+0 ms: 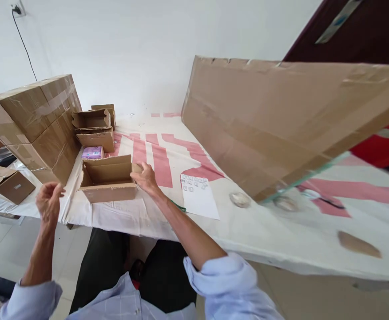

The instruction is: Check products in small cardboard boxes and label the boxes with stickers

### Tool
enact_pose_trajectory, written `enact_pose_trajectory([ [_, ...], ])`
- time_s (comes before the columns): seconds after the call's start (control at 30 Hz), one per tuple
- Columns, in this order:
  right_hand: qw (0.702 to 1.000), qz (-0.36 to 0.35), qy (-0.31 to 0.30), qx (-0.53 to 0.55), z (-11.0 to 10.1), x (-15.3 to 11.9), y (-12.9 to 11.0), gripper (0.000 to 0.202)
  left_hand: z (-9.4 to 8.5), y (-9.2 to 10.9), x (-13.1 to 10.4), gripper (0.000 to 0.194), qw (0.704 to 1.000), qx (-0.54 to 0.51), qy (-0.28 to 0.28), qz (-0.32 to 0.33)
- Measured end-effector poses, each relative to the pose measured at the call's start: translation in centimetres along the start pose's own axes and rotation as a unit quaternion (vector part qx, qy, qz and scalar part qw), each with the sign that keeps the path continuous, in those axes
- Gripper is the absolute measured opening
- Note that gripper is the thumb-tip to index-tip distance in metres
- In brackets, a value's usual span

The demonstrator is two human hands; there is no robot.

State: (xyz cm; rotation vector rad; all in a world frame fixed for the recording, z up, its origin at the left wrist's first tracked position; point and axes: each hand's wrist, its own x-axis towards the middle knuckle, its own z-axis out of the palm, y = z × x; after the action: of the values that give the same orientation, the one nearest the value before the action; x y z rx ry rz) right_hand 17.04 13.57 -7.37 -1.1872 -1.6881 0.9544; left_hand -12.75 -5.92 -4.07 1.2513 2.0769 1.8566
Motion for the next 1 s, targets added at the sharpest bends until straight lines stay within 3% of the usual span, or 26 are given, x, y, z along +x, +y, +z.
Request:
enact_pose_trajectory([
  [0.03,1.000,0.003,0.003,0.009,1.2,0.8,-0.5,0.068,-0.5,0.3,-2.1,0.030,1.000,0.011,-0.015,0.002],
  [0.13,1.000,0.018,0.000,0.024,4.6,2.5,-2.5,0.069,1.1,0.7,-5.8,0.030,0.983,0.050,-0.179,-0.003],
  [0.2,1.000,-0.015,-0.008,0.015,6.0,2.8,-3.7,0.069,3.7,0.4,-6.0,0.030,0.971,0.068,-0.230,-0.006],
  [0.27,0.997,-0.077,-0.011,-0.009,6.1,2.4,-4.3,0.064,6.3,-0.5,-4.8,0.028,0.965,0.086,-0.246,-0.013],
  [0.37,0.985,-0.157,0.001,-0.068,4.0,0.5,-3.1,0.054,8.9,-2.2,-2.0,0.031,0.962,0.126,-0.238,-0.032],
  [0.47,0.970,-0.194,0.018,-0.144,-0.1,-2.7,0.2,0.045,9.9,-4.0,0.8,0.041,0.962,0.162,-0.217,-0.044],
  [0.57,0.956,-0.178,0.022,-0.233,-4.3,-6.2,4.9,0.037,10.4,-5.4,3.4,0.047,0.959,0.185,-0.208,-0.050],
  [0.67,0.940,-0.145,0.029,-0.307,-7.2,-9.1,9.6,0.035,11.3,-6.3,6.1,0.047,0.957,0.198,-0.206,-0.054],
  [0.8,0.924,-0.138,0.053,-0.353,-8.1,-11.4,13.5,0.034,13.2,-6.8,9.0,0.049,0.954,0.204,-0.214,-0.050],
  [1.0,0.910,-0.163,0.098,-0.368,-7.2,-12.1,14.7,0.032,16.0,-7.3,12.7,0.048,0.949,0.201,-0.238,-0.043],
])
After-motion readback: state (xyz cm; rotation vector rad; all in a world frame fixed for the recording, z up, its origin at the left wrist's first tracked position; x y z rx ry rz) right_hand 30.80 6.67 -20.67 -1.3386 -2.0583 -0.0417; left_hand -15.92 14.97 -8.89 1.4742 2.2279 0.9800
